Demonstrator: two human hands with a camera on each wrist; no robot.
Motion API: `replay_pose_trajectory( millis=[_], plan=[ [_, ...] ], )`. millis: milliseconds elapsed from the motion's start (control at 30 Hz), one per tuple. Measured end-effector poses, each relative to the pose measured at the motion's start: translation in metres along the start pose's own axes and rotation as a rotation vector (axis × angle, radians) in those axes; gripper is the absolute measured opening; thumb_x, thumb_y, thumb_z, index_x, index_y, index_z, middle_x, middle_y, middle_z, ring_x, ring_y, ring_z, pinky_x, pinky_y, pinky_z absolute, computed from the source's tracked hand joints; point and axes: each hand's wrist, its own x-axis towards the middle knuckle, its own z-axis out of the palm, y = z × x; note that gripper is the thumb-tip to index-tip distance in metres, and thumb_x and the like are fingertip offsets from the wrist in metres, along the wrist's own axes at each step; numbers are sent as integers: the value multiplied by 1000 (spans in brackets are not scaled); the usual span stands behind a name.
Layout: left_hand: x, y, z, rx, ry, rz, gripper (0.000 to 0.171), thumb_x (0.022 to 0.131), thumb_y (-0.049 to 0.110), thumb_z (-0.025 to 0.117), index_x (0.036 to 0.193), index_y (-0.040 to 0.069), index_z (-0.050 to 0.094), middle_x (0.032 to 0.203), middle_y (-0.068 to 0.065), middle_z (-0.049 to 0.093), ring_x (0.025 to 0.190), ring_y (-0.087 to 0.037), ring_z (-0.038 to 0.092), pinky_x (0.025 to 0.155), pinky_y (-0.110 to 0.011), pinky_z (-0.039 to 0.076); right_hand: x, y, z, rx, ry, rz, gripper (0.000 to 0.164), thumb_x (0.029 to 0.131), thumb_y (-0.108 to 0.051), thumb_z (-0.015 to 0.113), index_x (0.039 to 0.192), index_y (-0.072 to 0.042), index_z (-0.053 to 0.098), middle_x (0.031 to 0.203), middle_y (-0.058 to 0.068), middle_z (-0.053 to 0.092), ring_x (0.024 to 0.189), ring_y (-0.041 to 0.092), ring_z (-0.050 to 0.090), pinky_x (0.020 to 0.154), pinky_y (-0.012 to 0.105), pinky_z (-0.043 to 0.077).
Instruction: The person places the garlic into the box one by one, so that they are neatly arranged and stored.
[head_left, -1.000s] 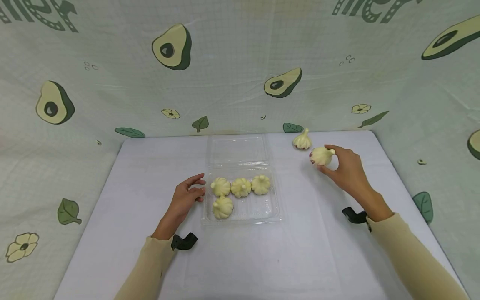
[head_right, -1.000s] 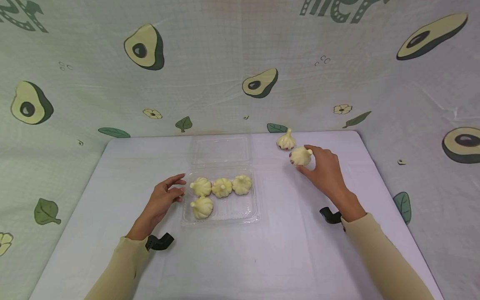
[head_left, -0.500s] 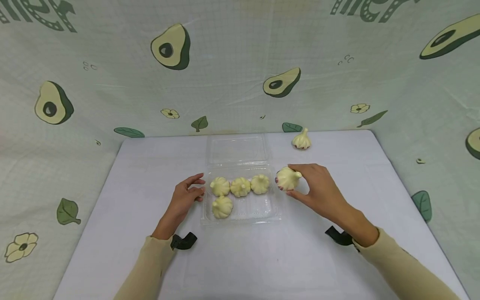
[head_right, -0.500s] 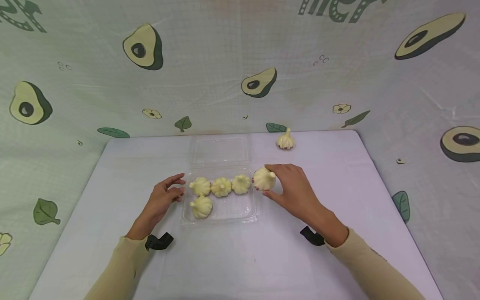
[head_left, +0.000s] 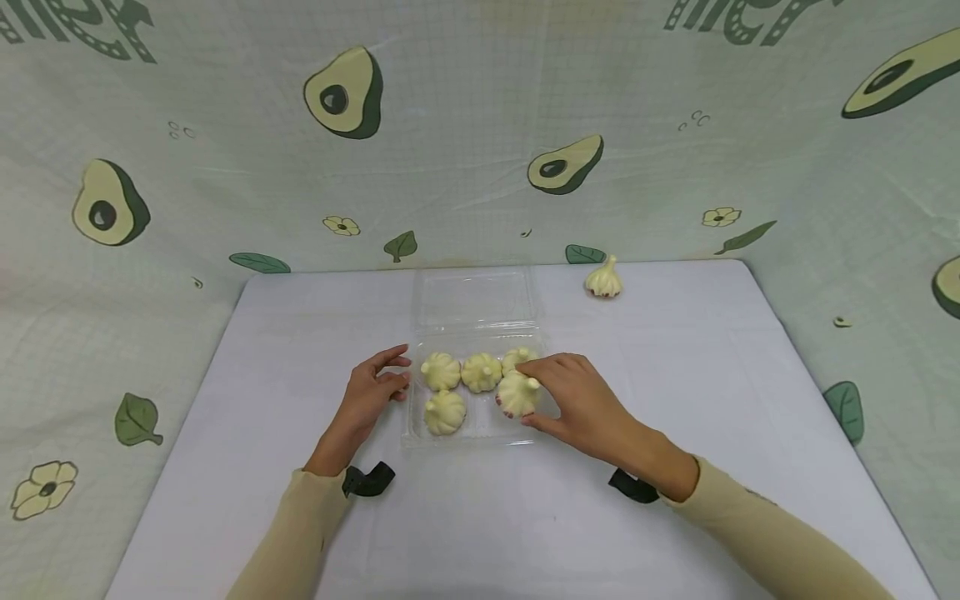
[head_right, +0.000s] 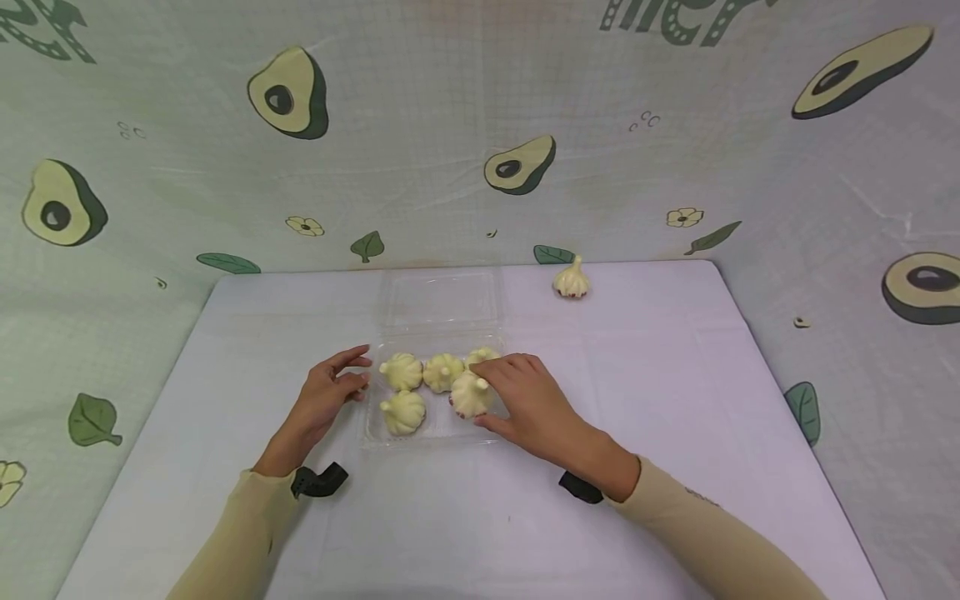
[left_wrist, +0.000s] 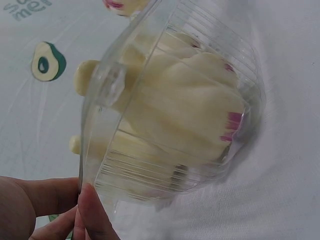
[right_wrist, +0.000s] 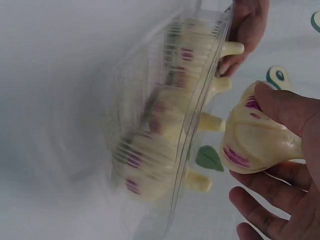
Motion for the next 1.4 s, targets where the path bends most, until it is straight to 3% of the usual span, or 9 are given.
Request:
replay_pose_trajectory(
  millis=[467, 800, 1400],
  plan=[
    [0, 0, 1, -10, 3, -7, 54, 105, -3, 59, 157, 2, 48, 137, -19, 54, 89, -6, 64, 71, -20, 57, 13, -6, 30, -82, -31, -100, 65, 81, -30, 95, 135, -7, 67, 127, 4, 71, 122, 28, 61, 108, 46, 46],
    [0, 0, 1, -21, 12, -9, 54, 105, -3, 60, 157, 2, 49, 137, -19, 54, 86, -4, 64, 71, -19, 57, 20, -5, 33, -137, -70, -165, 69, 81, -31, 95, 138, -7, 65, 129, 6, 66, 123, 28, 60, 108, 46, 47],
    [0, -2, 0, -20, 9, 2, 54, 104, -3, 59, 157, 3, 49, 137, -20, 54, 86, -5, 64, 71, -20, 56, 33, 1, 41, -208, -128, -302, 65, 73, -33, 100, 127, -11, 70, 120, 2, 69, 116, 25, 61, 107, 42, 46]
  ],
)
